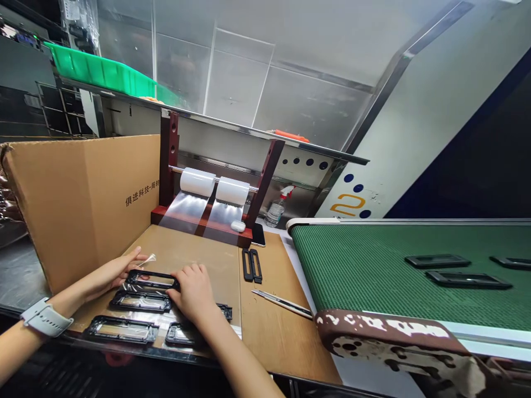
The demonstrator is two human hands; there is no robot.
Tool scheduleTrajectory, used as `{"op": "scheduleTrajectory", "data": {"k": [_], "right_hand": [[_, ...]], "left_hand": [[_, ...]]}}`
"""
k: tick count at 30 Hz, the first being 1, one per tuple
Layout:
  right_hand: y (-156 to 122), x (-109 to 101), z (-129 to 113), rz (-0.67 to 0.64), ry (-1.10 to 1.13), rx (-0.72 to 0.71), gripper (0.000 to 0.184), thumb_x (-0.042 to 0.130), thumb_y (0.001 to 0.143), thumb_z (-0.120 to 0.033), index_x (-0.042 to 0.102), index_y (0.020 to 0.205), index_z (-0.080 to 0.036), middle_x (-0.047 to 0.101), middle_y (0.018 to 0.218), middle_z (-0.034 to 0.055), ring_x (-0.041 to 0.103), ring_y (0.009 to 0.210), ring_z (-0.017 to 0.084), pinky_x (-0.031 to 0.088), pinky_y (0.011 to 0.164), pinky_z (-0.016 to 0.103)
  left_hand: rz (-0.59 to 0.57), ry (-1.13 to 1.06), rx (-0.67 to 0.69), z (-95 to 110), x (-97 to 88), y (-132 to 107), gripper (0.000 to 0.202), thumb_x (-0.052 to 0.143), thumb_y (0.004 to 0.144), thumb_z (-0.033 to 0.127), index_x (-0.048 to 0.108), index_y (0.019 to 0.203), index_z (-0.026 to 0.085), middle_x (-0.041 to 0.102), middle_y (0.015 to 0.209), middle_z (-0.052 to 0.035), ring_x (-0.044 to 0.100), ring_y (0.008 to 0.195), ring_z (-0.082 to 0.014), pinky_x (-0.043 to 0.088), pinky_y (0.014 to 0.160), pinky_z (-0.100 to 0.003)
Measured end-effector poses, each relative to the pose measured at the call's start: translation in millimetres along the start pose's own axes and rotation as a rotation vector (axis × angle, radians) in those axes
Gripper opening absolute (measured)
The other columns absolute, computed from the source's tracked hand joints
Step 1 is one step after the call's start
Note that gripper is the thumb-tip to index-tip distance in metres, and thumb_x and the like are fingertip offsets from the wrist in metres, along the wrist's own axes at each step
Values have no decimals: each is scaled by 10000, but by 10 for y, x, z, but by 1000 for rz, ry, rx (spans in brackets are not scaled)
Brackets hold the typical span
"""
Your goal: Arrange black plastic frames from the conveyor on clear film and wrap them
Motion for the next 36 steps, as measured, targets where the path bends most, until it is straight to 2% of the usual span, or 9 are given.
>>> {"op": "scheduleTrajectory", "data": {"k": [2, 4, 6, 9, 14, 19, 23, 31, 36], "right_hand": [[11, -10, 4, 7, 13, 6, 348, 788, 830, -328, 665, 1133, -210, 733, 1048, 54, 623, 1039, 245, 418, 927, 372], [29, -19, 14, 24, 31, 24, 403, 808, 808, -335, 643, 1149, -197, 732, 1066, 63, 631, 1025, 247, 426, 921, 374], [42, -22, 18, 42, 49, 43, 431, 828, 784, -336, 632, 1132, -176, 732, 1046, 74, 639, 997, 250, 435, 906, 375], [16, -26, -6, 65, 72, 48, 394, 845, 764, -346, 644, 1056, -173, 725, 1023, 76, 638, 994, 251, 435, 905, 375], [-200, -210, 239, 125, 83, 125, 209, 744, 869, -352, 669, 1013, -221, 715, 1013, 36, 625, 1004, 214, 435, 905, 339], [-591, -653, 1301, 213, 4, 504, 174, 547, 993, -255, 646, 1104, -166, 676, 1077, 80, 617, 1047, 223, 466, 938, 400], [-907, -722, 1952, 127, -9, 739, 290, 630, 961, -342, 610, 1187, -162, 636, 1182, 76, 645, 1013, 224, 548, 872, 438], [-885, -613, 2098, 69, -25, 860, 333, 629, 964, -342, 589, 1248, -173, 604, 1269, 92, 627, 1089, 248, 541, 910, 466], [-788, -780, 2000, 137, -38, 868, 302, 626, 966, -347, 609, 1209, -168, 619, 1238, 93, 639, 1047, 230, 551, 886, 435]], "left_hand": [[105, 124, 137, 50, -44, -70, 648, 326, 963, 650, 520, 1343, 162, 657, 1295, -154, 645, 1162, -278, 458, 1035, -555], [154, 278, 304, 102, -25, -202, 673, 288, 967, 645, 465, 1418, 179, 511, 1495, -161, 447, 1393, -290, 286, 1175, -548], [87, 451, 459, 114, 88, -352, 653, 361, 941, 653, 491, 1429, 239, 445, 1561, -93, 335, 1462, -267, 206, 1216, -488], [-46, 698, 600, 27, 277, -503, 574, 546, 885, 602, 532, 1397, 344, 478, 1524, -19, 400, 1423, -267, 296, 1178, -472], [-26, 941, 653, -157, 330, -440, 587, 525, 897, 594, 477, 1420, 332, 468, 1495, -43, 459, 1365, -315, 380, 1101, -534], [-7, 1006, 694, -343, 278, -267, 625, 426, 900, 644, 434, 1439, 328, 451, 1496, -10, 473, 1351, -320, 374, 1087, -559], [21, 1029, 750, -602, 216, -114, 555, 371, 942, 579, 387, 1460, 383, 442, 1507, 35, 478, 1355, -300, 406, 1084, -555], [63, 976, 775, -784, 130, 59, 529, 438, 951, 492, 346, 1471, 458, 453, 1519, 64, 473, 1368, -321, 385, 1107, -599], [57, 1014, 797, -808, 142, 81, 524, 393, 960, 487, 354, 1474, 392, 457, 1511, 6, 468, 1362, -310, 402, 1086, -584]]}}
Point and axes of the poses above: each hand's wrist, its own y-axis towards the middle knuckle, its own x-axis out of the palm, z = x × y, the point moved 6 cm from there along y, towards the middle knuckle
